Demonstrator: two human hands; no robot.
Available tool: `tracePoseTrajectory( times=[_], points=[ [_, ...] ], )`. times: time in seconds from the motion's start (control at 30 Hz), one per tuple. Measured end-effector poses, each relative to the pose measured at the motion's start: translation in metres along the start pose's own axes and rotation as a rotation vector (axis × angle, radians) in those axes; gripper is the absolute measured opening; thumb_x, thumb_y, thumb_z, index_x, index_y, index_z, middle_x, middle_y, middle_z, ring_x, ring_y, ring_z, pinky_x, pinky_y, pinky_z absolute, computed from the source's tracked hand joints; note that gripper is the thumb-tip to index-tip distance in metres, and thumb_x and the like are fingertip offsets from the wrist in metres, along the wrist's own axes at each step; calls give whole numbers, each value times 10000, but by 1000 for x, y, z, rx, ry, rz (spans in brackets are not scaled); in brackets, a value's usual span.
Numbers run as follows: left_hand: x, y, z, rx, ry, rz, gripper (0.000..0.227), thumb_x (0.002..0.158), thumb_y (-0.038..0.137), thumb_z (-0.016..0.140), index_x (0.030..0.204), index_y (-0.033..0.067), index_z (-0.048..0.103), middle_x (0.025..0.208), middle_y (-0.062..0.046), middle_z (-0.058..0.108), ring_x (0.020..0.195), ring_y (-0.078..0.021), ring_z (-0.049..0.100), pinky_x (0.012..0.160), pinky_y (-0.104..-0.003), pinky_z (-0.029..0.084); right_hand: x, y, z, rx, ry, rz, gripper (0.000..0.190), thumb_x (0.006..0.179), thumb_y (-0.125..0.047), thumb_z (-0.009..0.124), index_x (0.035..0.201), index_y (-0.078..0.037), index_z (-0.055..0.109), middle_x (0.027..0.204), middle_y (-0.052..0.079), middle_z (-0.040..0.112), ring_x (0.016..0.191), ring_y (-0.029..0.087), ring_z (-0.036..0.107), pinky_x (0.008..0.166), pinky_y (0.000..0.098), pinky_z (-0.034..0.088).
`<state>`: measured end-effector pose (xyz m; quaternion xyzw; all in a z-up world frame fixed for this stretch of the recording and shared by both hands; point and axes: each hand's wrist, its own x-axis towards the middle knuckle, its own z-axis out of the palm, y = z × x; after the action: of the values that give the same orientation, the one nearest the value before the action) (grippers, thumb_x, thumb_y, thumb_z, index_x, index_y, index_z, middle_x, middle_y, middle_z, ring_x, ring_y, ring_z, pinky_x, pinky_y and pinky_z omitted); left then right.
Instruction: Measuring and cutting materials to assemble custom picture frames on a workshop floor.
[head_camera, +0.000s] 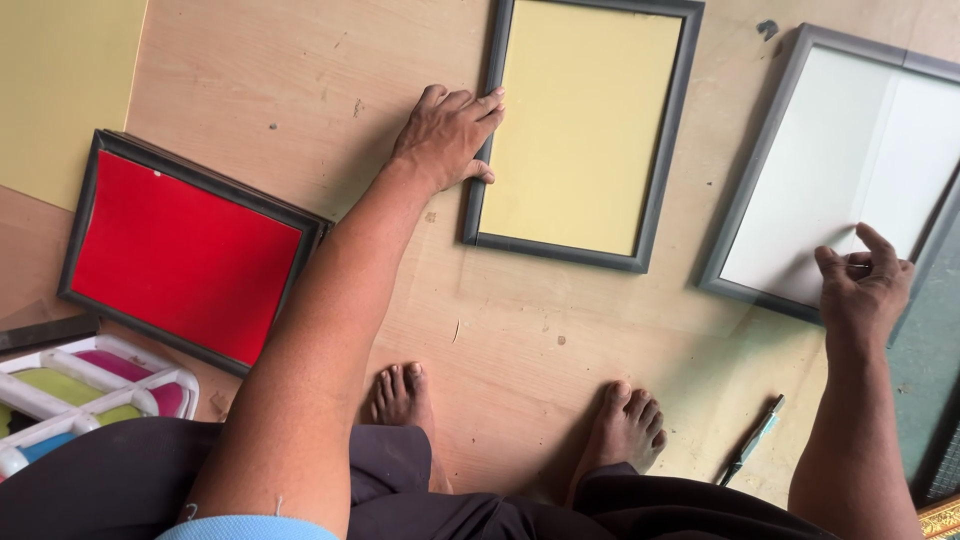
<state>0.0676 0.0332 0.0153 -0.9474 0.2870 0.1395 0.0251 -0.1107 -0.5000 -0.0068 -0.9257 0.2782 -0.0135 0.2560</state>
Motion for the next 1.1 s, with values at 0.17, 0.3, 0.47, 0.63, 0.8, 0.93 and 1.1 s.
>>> tracePoseTrajectory(
  times=[0.17, 0.3, 0.47, 0.63, 0.8, 0.93, 1.1],
  points=[
    [-1, 2, -4, -37, -60, -37, 1005, 685, 650, 782, 1515, 182, 462, 1630, 65, 352, 1370, -181, 455, 1153, -411, 330, -1, -1, -1, 39, -13, -4, 499, 1030, -145, 804, 1491, -86, 622, 1168, 45, 476, 953, 109, 530, 837, 256, 566],
    [0, 0, 0, -34, -12, -9, 1013, 688, 652, 779, 1518, 167, 459, 1625, 49, 350, 1368, -186, 448, 1154, -395, 322, -4, -19, -8, 84, -35, 34, 502, 1013, -145, 799, 1478, -89, 620, 1158, 33, 479, 953, 100, 529, 837, 242, 573],
    [-3, 5, -12, -22, -85, -38, 987, 717, 647, 765, 1527, 184, 443, 1636, 72, 342, 1379, -171, 438, 1181, -408, 317, -5, -19, -7, 128, -46, 55, 496, 999, -148, 796, 1461, -85, 627, 1173, 39, 453, 968, 101, 515, 849, 233, 576],
    [-5, 1, -11, -29, -47, -26, 947, 713, 604, 792, 1491, 172, 469, 1602, 40, 387, 1377, -200, 445, 1155, -444, 319, 3, 1, 2, 68, -40, -26, 483, 1015, -136, 805, 1458, -52, 634, 1106, 71, 518, 917, 125, 537, 819, 274, 547],
    [-11, -5, -13, -79, 93, 133, 837, 753, 467, 854, 1436, 93, 548, 1514, -90, 540, 1347, -303, 511, 1122, -490, 391, -15, 52, -1, 181, 147, -228, 500, 983, -82, 842, 1429, -22, 624, 1028, 68, 631, 903, 138, 628, 805, 303, 548],
    [-2, -8, -4, 34, 86, 120, 875, 749, 579, 769, 1466, 112, 583, 1576, -69, 545, 1408, -255, 517, 1166, -467, 404, -86, 42, -58, 46, 312, -105, 400, 990, -85, 761, 1373, -68, 647, 1082, 101, 637, 941, 194, 660, 798, 327, 583],
    [-3, -47, 51, 190, 191, 173, 870, 804, 681, 707, 1458, 118, 598, 1604, -30, 541, 1400, -198, 531, 1185, -390, 418, -176, 112, -102, 29, 586, 210, 407, 1000, -119, 719, 1394, -85, 624, 1168, 110, 606, 1041, 202, 645, 884, 362, 575]
  ],
)
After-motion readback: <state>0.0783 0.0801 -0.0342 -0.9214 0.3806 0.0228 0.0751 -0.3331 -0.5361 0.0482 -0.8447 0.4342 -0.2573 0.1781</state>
